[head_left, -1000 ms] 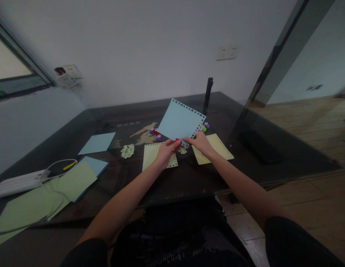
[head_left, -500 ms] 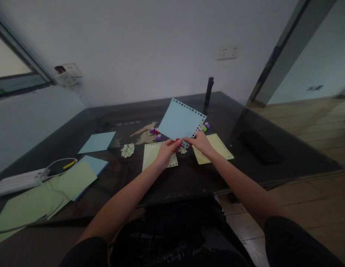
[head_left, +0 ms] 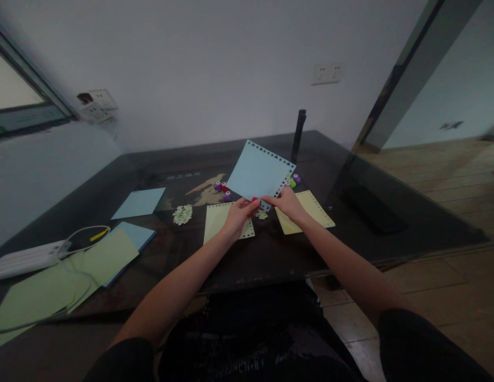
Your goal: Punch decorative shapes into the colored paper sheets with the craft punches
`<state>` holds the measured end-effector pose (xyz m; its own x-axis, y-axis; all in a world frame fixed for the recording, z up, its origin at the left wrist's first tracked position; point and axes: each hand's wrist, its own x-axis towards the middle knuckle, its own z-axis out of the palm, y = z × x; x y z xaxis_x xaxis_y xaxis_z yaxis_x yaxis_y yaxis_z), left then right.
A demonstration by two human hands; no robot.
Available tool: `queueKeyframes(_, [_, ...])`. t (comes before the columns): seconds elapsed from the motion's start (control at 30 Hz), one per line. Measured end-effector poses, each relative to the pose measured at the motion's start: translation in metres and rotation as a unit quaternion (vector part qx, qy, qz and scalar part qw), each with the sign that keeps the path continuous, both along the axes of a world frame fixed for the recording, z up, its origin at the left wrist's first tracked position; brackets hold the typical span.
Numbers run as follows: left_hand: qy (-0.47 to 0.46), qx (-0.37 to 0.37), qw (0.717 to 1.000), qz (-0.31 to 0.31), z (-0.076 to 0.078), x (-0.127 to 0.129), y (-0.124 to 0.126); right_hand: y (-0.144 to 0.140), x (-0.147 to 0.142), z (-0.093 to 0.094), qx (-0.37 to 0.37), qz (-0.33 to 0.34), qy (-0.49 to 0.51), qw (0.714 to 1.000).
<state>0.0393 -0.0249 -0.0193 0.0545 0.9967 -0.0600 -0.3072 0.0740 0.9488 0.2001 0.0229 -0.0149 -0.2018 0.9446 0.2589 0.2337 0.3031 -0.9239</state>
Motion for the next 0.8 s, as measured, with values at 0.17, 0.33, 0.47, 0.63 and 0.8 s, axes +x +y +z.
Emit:
queueKeyframes(0.17, [0.001, 0.003, 1.000, -0.001, 0.0024, 0.0000, -0.0012, -0.0010, 0.0008, 0.0015, 0.002, -0.002, -0.016, 1.000])
queueKeyframes(0.33, [0.011, 0.007, 1.000, 0.003, 0.0019, -0.0004, -0.0005, -0.0002, 0.0008, -0.0001, 0.007, -0.003, -0.014, 1.000])
queueKeyframes(0.47, [0.014, 0.014, 1.000, 0.004, 0.0006, -0.0004, 0.0005, 0.0011, 0.0011, -0.0011, 0.013, -0.004, -0.019, 1.000])
queueKeyframes(0.63, [0.018, 0.023, 1.000, 0.010, -0.0011, 0.0000, 0.0017, 0.0001, 0.0008, -0.0002, 0.009, -0.004, -0.016, 1.000])
queueKeyframes(0.8, [0.014, 0.039, 0.999, 0.010, -0.0034, -0.0001, 0.0028, 0.0000, 0.0007, -0.0006, 0.009, -0.003, -0.011, 1.000])
